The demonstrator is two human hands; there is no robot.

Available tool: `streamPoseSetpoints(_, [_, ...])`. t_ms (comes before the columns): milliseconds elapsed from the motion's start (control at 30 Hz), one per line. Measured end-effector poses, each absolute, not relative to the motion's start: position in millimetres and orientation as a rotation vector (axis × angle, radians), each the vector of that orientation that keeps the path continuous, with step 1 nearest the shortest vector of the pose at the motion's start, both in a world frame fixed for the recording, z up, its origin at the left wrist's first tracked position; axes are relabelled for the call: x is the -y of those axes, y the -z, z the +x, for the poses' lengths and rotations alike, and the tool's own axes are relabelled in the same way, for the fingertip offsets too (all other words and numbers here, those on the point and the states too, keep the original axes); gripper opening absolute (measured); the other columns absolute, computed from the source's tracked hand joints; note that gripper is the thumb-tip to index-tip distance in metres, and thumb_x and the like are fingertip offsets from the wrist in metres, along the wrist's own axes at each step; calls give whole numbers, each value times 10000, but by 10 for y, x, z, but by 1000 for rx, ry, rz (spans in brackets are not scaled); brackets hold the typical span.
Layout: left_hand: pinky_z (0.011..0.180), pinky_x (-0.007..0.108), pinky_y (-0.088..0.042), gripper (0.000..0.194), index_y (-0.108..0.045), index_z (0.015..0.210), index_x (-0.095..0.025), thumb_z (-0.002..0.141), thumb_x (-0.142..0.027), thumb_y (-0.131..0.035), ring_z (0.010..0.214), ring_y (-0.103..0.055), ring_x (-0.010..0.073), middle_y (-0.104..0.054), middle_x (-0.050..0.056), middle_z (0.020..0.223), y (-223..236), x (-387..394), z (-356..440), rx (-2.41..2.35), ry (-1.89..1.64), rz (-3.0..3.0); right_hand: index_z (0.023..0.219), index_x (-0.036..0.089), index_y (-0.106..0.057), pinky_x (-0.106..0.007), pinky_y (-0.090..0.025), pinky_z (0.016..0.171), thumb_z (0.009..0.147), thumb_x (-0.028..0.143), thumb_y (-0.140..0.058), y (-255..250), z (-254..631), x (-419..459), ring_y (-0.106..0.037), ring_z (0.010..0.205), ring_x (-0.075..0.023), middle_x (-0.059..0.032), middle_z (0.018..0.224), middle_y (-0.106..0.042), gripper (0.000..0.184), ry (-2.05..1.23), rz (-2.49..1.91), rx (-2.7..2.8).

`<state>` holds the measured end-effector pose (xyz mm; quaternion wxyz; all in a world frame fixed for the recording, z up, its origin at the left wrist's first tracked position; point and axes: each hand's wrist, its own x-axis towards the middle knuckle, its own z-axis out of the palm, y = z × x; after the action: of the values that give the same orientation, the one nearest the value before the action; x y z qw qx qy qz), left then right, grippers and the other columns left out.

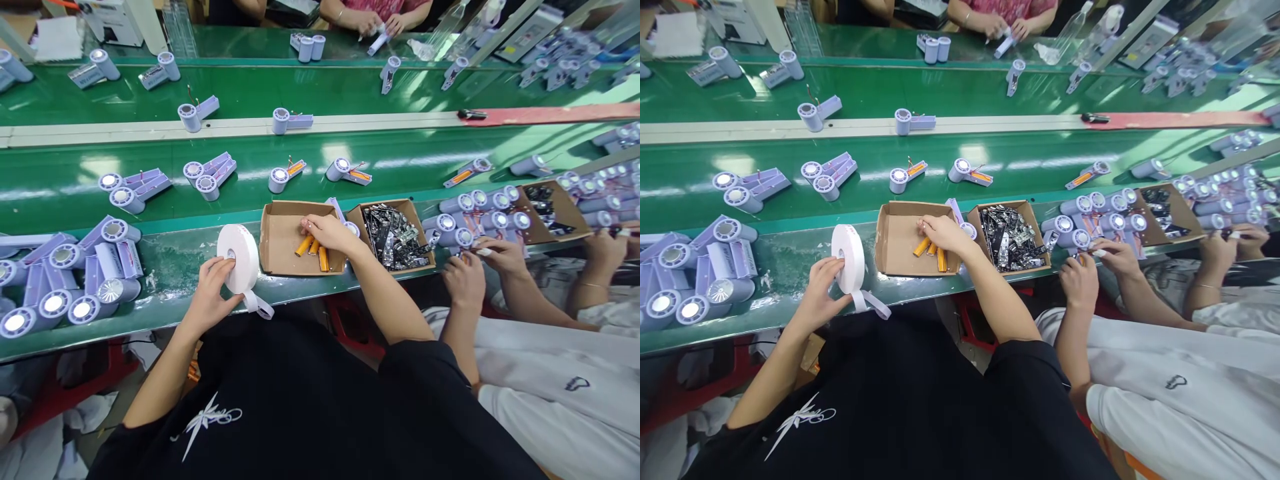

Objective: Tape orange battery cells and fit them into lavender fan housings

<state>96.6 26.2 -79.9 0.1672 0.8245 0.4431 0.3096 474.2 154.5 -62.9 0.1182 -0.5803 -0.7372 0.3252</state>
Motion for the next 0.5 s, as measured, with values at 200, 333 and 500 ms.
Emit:
streamPoseSetpoints(200, [1220, 628, -483, 668, -492, 1555, -258, 943, -283, -760, 1471, -516, 385, -646, 156, 1510, 798, -261, 973, -1251, -827, 2334, 965, 196, -821, -345, -610, 890, 1078, 812, -376, 625, 4799, -1504, -805, 937, -241, -109, 994, -863, 769, -1287, -1528, 1901])
streamPoseSetpoints(333, [1209, 617, -499, 644, -491, 1558, -251, 965, -288, -740, 1459, -515, 377, -645, 158, 1508, 793, -256, 995, -1225, -828, 2334, 891, 180, -791, -304, -615, 734, 912, 1005, -395, 641, 4772, -1494, -773, 785, -200, -128, 887, -840, 915, -1409, -1446, 1573])
streamPoseSetpoints(500, [1229, 621, -476, 649, -500, 1559, -248, 955, -293, -735, 1482, -499, 380, -644, 156, 1518, 821, -261, 986, -1243, -788, 2335, 779, 201, -727, -271, -581, 625, 685, 1026, -700, 550, 4687, -1456, -687, 637, -155, -55, 684, -747, 832, -1418, -1336, 1322])
